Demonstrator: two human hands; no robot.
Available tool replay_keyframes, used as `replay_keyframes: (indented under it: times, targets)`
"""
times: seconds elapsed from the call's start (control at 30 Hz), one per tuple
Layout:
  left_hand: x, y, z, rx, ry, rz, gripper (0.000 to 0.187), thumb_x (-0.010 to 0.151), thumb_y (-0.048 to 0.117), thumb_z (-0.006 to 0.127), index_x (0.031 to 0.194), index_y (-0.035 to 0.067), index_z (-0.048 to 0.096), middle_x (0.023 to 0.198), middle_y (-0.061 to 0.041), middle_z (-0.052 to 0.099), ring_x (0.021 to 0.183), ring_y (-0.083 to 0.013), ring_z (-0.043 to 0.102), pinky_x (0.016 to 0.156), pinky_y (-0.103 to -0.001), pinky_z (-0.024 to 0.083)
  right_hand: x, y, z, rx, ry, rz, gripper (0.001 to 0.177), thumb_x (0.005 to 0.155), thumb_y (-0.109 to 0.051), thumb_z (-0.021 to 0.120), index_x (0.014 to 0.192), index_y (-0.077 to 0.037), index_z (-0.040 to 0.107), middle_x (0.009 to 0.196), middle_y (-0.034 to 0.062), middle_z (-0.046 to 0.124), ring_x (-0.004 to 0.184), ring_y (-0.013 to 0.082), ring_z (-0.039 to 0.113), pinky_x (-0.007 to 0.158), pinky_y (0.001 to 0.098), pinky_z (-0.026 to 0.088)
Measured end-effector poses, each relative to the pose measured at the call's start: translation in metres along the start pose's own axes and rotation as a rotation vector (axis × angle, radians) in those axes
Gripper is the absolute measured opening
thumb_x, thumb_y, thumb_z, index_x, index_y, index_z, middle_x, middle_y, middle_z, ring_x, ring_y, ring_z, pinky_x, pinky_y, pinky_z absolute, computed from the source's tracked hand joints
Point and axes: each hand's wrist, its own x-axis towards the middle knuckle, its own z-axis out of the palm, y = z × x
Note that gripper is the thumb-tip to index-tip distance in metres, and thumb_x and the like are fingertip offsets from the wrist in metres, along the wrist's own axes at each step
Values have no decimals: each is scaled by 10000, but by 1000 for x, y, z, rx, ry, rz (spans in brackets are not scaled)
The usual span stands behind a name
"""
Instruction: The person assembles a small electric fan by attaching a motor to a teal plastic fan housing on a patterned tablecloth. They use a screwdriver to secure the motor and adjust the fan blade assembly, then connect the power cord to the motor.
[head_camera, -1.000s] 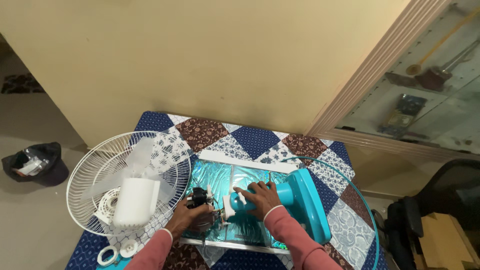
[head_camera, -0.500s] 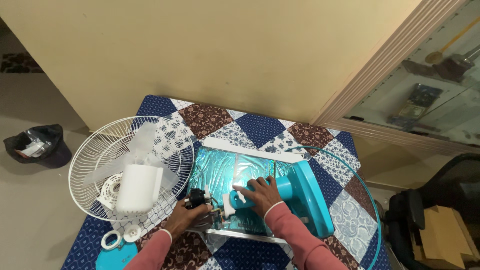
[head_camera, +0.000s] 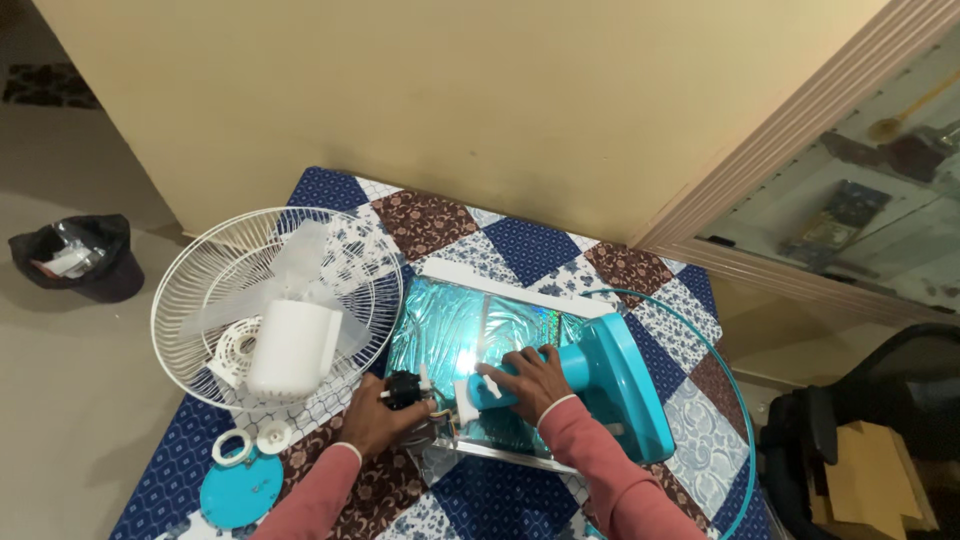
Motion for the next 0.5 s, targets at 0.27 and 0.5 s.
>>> replay_keyframes:
  times: [0.27,0.5]
  targets:
    - [-4,8,-11,-83,-124,33,791,612,703,770,1163,136,746,1122,-126,697,1050,-273,714,983,-427,568,5,-9,-24,-40,-97,7,1055,603,-93,878,1521,-336,417,1195,37,617,1135,279,553,1025,557,361]
    - [-1,-6,-7,-181,-170,55,980,586,802,733,1275,112,632,1220,-136,718,1165,-297,722,1050,-459,549,8,-24,-42,-41,-180,66,1084,626,-207,899,1538,-195,314,1283,66,569,1212,297,506,1109,636,261]
